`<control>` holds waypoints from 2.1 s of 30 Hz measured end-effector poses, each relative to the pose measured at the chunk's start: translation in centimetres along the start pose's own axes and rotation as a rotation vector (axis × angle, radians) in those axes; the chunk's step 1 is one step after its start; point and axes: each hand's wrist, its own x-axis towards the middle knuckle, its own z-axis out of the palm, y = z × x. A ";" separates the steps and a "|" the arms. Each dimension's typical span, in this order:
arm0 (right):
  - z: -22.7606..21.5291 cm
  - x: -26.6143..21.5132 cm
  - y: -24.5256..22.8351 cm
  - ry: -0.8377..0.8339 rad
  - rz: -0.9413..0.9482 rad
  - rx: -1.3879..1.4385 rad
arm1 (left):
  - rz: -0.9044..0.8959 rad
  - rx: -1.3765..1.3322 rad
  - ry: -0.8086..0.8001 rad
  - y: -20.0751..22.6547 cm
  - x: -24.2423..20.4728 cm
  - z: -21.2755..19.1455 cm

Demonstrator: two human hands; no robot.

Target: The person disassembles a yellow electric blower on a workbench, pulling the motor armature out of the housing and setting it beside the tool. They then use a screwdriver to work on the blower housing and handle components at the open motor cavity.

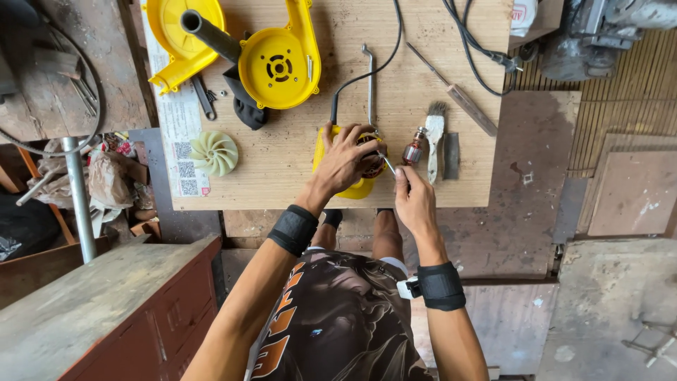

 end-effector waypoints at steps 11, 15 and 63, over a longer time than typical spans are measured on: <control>0.9 0.3 0.9 0.049 -0.058 0.177 | -0.007 0.040 0.007 0.3 0.2 -0.4; 1.6 0.7 2.5 -0.003 -0.042 0.148 | -0.014 0.004 0.044 0.2 0.2 -0.3; 2.5 1.2 3.9 0.013 -0.129 0.140 | -0.001 0.170 -0.016 0.0 0.5 1.0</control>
